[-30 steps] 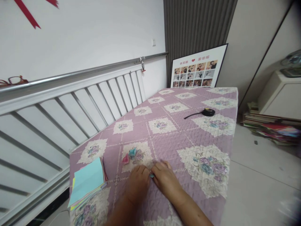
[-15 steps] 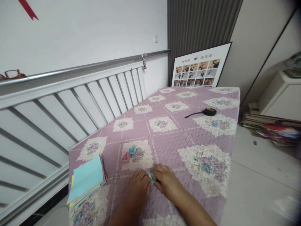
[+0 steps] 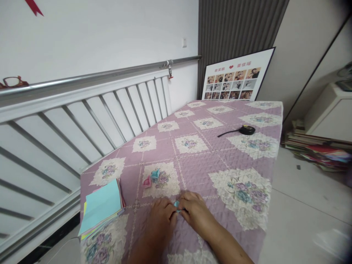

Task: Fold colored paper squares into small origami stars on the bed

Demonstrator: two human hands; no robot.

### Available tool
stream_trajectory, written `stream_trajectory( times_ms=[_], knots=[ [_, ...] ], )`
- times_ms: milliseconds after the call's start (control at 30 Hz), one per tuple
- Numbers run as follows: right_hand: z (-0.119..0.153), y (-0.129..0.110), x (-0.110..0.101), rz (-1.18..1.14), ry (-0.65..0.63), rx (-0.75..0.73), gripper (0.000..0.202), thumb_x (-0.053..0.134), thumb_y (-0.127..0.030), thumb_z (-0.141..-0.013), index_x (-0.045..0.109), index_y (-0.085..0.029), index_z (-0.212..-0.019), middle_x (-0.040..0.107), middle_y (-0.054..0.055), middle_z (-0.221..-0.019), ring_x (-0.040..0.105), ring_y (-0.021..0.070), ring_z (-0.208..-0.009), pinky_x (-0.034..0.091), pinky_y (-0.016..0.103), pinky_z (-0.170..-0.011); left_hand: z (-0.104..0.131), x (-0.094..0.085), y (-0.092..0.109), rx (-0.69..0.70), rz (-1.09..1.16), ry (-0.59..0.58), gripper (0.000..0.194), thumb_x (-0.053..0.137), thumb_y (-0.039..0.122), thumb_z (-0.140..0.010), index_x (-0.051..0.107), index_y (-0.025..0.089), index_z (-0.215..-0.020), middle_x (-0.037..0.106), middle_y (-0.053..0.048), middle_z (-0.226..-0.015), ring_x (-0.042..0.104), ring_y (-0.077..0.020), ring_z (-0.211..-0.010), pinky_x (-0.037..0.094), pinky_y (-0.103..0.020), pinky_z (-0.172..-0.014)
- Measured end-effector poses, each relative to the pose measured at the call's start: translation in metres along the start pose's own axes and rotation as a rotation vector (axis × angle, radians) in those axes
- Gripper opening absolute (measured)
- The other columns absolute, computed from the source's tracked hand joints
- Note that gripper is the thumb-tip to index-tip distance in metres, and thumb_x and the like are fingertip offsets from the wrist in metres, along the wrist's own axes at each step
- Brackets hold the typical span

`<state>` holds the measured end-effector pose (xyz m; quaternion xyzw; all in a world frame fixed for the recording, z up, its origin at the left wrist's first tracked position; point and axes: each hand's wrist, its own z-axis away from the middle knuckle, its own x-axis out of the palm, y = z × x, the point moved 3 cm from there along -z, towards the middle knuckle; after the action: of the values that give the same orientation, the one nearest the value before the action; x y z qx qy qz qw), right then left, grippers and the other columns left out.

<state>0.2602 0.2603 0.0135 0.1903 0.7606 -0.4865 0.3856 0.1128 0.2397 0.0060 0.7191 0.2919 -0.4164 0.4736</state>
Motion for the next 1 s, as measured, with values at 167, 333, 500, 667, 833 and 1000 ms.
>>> stream_trajectory(
  times_ms=[167,333,500,667,833,1000],
  knots=[
    [-0.001,0.001,-0.002,-0.006,0.001,0.002,0.010,0.061,-0.016,-0.079,0.060,-0.023,-0.072,0.060,-0.001,-0.083,0.054,0.0165,-0.089,0.033,0.030,-0.083,0.000,-0.002,0.001,-0.026,0.009,0.005,0.011,0.054,0.017,-0.084,0.063,0.024,-0.084,0.061,0.000,-0.090,0.051,-0.0190,-0.090,0.036,-0.034,-0.084],
    [0.000,0.007,-0.004,0.004,0.016,0.033,0.010,0.065,-0.015,-0.075,0.058,-0.022,-0.072,0.059,-0.001,-0.081,0.053,0.0169,-0.087,0.035,0.028,-0.079,-0.005,0.001,-0.004,-0.091,0.025,0.018,0.014,0.054,0.018,-0.086,0.062,0.023,-0.076,0.062,0.001,-0.085,0.052,-0.0172,-0.086,0.035,-0.033,-0.082],
    [-0.001,0.008,-0.005,0.066,-0.004,0.080,0.008,0.063,-0.020,-0.079,0.059,-0.022,-0.072,0.059,0.001,-0.083,0.053,0.0191,-0.089,0.035,0.030,-0.078,-0.014,0.001,-0.005,-0.199,0.037,-0.038,0.015,0.053,0.021,-0.085,0.061,0.021,-0.073,0.063,0.000,-0.081,0.054,-0.0164,-0.082,0.034,-0.030,-0.076],
    [-0.002,0.004,-0.008,0.137,-0.018,0.132,0.006,0.062,-0.023,-0.080,0.060,-0.022,-0.075,0.060,0.001,-0.086,0.052,0.0204,-0.092,0.034,0.032,-0.077,-0.023,-0.005,-0.008,-0.360,0.010,-0.179,0.014,0.055,0.027,-0.083,0.060,0.019,-0.072,0.062,0.000,-0.078,0.054,-0.0152,-0.076,0.034,-0.026,-0.068],
    [-0.003,-0.001,-0.010,0.158,-0.020,0.152,0.010,0.058,-0.027,-0.084,0.061,-0.023,-0.076,0.061,0.003,-0.088,0.052,0.0210,-0.094,0.033,0.033,-0.079,-0.028,-0.009,-0.011,-0.407,0.031,-0.253,0.016,0.054,0.031,-0.082,0.060,0.019,-0.074,0.064,0.000,-0.076,0.056,-0.0142,-0.071,0.034,-0.024,-0.061],
    [-0.005,-0.002,-0.008,0.206,-0.005,0.196,0.015,0.055,-0.028,-0.086,0.063,-0.022,-0.075,0.063,0.004,-0.088,0.053,0.0213,-0.094,0.031,0.033,-0.077,-0.032,-0.008,-0.015,-0.410,0.027,-0.326,0.019,0.051,0.031,-0.083,0.061,0.020,-0.073,0.066,0.000,-0.077,0.057,-0.0147,-0.071,0.036,-0.024,-0.063]
  ],
)
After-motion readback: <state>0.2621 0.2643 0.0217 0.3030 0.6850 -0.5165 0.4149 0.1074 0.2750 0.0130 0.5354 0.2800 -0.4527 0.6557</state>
